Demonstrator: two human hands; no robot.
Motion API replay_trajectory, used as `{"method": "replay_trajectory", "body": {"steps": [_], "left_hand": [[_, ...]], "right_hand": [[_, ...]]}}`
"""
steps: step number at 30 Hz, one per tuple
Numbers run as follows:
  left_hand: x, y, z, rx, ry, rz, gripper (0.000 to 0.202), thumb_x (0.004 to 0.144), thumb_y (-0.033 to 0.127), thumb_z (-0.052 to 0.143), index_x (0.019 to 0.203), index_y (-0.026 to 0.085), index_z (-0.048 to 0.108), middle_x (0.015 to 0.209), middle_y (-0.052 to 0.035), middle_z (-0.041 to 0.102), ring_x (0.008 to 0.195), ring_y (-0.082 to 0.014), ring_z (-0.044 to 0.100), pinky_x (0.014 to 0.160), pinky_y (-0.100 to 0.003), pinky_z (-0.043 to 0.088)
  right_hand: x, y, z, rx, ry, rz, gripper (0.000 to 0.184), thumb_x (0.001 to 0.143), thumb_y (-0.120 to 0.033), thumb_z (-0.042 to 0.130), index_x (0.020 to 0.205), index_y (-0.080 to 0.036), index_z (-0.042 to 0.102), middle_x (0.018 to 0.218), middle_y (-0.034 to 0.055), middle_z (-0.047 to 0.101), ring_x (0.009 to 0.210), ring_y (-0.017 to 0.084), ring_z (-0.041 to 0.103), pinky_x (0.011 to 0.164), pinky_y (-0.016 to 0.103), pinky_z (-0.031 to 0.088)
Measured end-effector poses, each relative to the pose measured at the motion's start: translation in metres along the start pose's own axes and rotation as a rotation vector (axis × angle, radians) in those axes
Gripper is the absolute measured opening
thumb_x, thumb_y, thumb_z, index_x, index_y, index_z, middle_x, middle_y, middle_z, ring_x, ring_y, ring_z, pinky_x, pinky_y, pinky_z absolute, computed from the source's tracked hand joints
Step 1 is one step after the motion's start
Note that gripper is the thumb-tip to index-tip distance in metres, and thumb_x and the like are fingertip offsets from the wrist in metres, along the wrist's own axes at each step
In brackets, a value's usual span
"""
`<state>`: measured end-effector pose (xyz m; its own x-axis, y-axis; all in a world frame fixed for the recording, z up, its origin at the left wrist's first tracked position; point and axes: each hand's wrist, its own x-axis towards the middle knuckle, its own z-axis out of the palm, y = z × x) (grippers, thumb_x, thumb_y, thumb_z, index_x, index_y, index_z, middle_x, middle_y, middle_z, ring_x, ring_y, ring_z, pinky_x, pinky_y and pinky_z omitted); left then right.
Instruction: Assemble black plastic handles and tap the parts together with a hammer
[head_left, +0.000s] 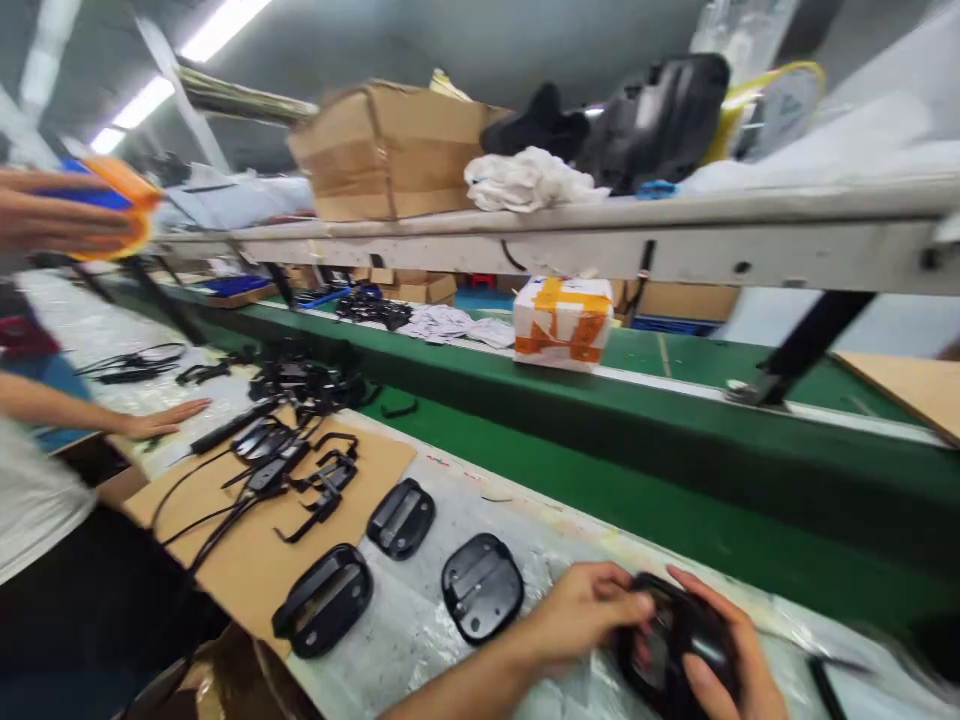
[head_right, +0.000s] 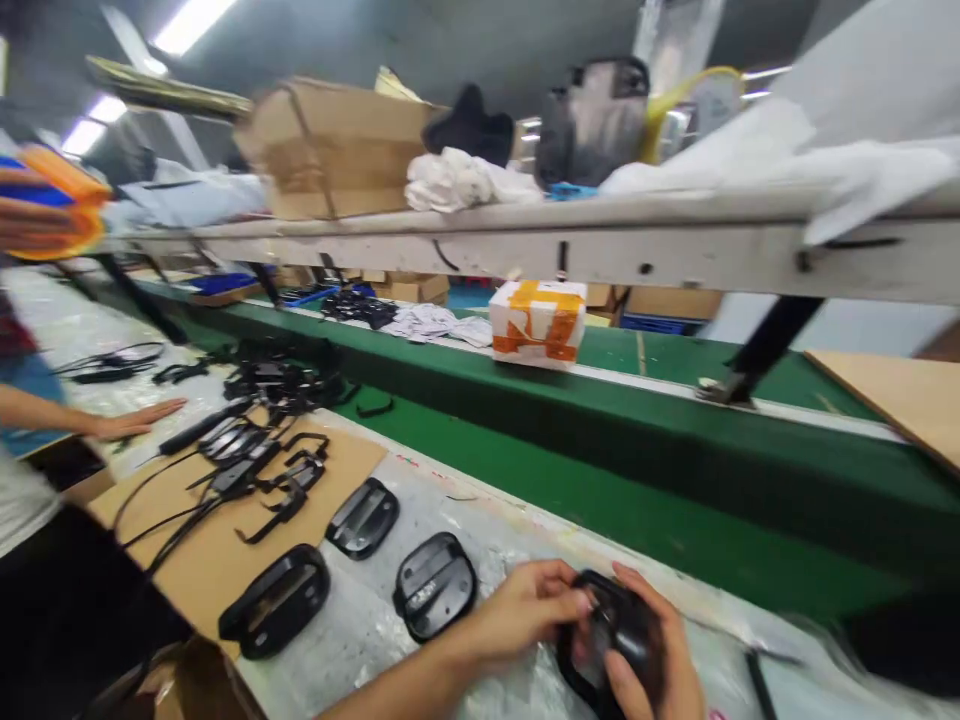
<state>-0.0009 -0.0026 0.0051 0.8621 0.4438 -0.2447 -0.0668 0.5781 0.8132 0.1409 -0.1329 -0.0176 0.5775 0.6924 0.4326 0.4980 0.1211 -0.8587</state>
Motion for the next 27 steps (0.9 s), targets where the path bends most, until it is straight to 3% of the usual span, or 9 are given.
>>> {"method": "replay_trajectory", "body": {"steps": [4, 7, 9, 13, 17, 21, 27], "left_hand": [[-0.011, 0.013, 0.009, -0.182, -0.041, -0.038, 0.058, 0.077, 0.063, 0.086, 0.093, 0.009, 0.072, 0.073, -0.0025, 0.064, 0.059, -0.0105, 0.057, 0.060, -0.023, 0.047], [-0.016, 0.018, 0.011, -0.059, -0.060, 0.018, 0.052, 0.086, 0.061, 0.080, 0.096, 0.010, 0.073, 0.076, -0.0043, 0.069, 0.062, -0.0122, 0.060, 0.063, -0.024, 0.049], [-0.017, 0.020, 0.011, 0.064, -0.091, 0.058, 0.049, 0.088, 0.058, 0.079, 0.102, 0.011, 0.073, 0.080, -0.0053, 0.072, 0.067, -0.0140, 0.064, 0.067, -0.025, 0.051], [-0.019, 0.024, 0.010, 0.179, -0.138, 0.045, 0.047, 0.088, 0.053, 0.082, 0.109, 0.013, 0.069, 0.082, -0.0064, 0.075, 0.071, -0.0168, 0.069, 0.072, -0.027, 0.053], [-0.021, 0.026, 0.014, 0.011, -0.064, 0.014, 0.046, 0.085, 0.050, 0.085, 0.109, 0.019, 0.060, 0.085, -0.0035, 0.075, 0.066, -0.0166, 0.068, 0.068, -0.028, 0.054], [-0.021, 0.027, 0.014, 0.037, 0.031, 0.010, 0.042, 0.087, 0.052, 0.083, 0.091, 0.016, 0.063, 0.081, -0.0018, 0.069, 0.071, -0.0133, 0.064, 0.068, -0.024, 0.052], [-0.019, 0.028, 0.009, 0.098, -0.035, 0.014, 0.040, 0.087, 0.050, 0.084, 0.090, 0.014, 0.066, 0.078, -0.0007, 0.066, 0.070, -0.0120, 0.062, 0.069, -0.023, 0.052]], "right_hand": [[-0.006, -0.030, 0.008, 0.096, -0.044, 0.023, 0.067, 0.094, -0.073, 0.062, 0.139, -0.023, 0.059, 0.136, 0.0148, 0.067, 0.120, 0.035, 0.068, 0.099, 0.046, 0.059], [-0.005, -0.040, 0.011, 0.182, -0.063, 0.071, 0.072, 0.093, -0.076, 0.062, 0.142, -0.024, 0.055, 0.133, 0.0129, 0.067, 0.117, 0.033, 0.068, 0.104, 0.046, 0.056], [-0.003, -0.044, 0.010, 0.248, -0.088, 0.097, 0.073, 0.092, -0.077, 0.063, 0.142, -0.025, 0.053, 0.125, 0.0111, 0.068, 0.112, 0.031, 0.069, 0.099, 0.044, 0.058], [-0.001, -0.050, 0.007, 0.327, -0.120, 0.100, 0.073, 0.089, -0.075, 0.068, 0.140, -0.025, 0.052, 0.114, 0.0095, 0.069, 0.106, 0.029, 0.069, 0.090, 0.041, 0.059], [-0.003, -0.049, 0.010, 0.359, -0.175, 0.151, 0.079, 0.088, -0.077, 0.067, 0.145, -0.024, 0.049, 0.103, 0.0076, 0.067, 0.087, 0.026, 0.069, 0.080, 0.041, 0.060], [-0.004, -0.045, 0.011, 0.228, -0.120, 0.127, 0.075, 0.087, -0.070, 0.072, 0.144, -0.025, 0.056, 0.116, 0.0119, 0.069, 0.110, 0.032, 0.069, 0.096, 0.047, 0.059], [-0.001, -0.046, 0.009, 0.227, -0.096, 0.106, 0.074, 0.086, -0.067, 0.075, 0.145, -0.024, 0.060, 0.129, 0.0131, 0.068, 0.125, 0.036, 0.064, 0.110, 0.053, 0.054]]}}
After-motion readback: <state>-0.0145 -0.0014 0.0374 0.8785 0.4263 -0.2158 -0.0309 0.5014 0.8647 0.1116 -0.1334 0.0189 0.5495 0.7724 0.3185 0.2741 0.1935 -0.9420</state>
